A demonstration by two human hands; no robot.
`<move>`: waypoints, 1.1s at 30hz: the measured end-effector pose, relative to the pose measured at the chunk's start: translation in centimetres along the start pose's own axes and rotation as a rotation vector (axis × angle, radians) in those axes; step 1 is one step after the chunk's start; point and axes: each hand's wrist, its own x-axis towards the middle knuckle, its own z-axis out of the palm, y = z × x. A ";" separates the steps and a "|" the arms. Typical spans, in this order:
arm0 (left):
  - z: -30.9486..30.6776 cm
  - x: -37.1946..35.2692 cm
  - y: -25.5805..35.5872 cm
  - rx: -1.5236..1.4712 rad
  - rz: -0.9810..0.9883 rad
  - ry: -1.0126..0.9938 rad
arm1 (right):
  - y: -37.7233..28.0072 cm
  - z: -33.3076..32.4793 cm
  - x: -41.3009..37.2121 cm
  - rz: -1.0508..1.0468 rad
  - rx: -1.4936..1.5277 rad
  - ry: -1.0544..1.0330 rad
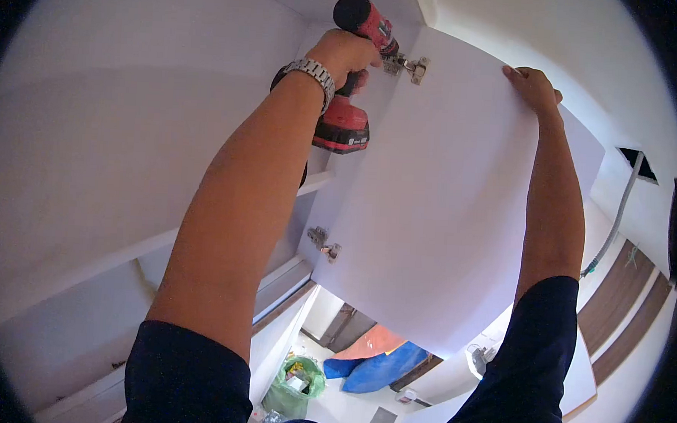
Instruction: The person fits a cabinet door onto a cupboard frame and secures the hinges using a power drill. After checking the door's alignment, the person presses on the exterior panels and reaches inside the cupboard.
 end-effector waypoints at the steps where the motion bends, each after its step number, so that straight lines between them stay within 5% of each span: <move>1: 0.0 -0.3 0.1 -0.014 0.014 0.011 | 0.0 0.1 0.0 -0.017 -0.043 0.049; 10: -2.3 -11.7 -0.8 -0.092 0.061 0.035 | 1.5 3.0 0.4 -0.178 -0.192 0.258; 13: -1.9 -19.6 0.7 -0.125 0.044 0.171 | -2.0 0.4 -5.7 -0.257 0.656 0.170; 17: -5.0 -28.0 -3.4 -0.072 0.035 0.264 | -4.4 9.2 -17.6 -0.464 0.987 0.533; 18: -5.4 -30.6 -3.9 -0.057 0.004 0.329 | -6.9 10.8 -23.3 -0.419 0.747 0.539; 20: -6.1 -35.9 -4.9 -0.085 0.005 0.435 | -11.3 16.3 -31.3 -0.421 1.663 -0.256; 21: -6.5 -38.7 -5.4 -0.135 0.029 0.485 | -14.0 17.6 -34.7 -0.306 1.473 -0.555; 23: -7.7 -44.1 -7.0 -0.077 0.017 0.475 | -18.4 21.8 -39.0 -0.465 1.390 -0.847; 29: -12.5 -65.3 -15.5 0.301 -0.296 0.413 | -23.3 27.9 -40.4 -0.679 1.132 -0.923; 33: -11.0 -68.7 -18.0 0.150 -0.506 0.330 | -25.4 29.6 -38.5 -0.910 0.759 -0.925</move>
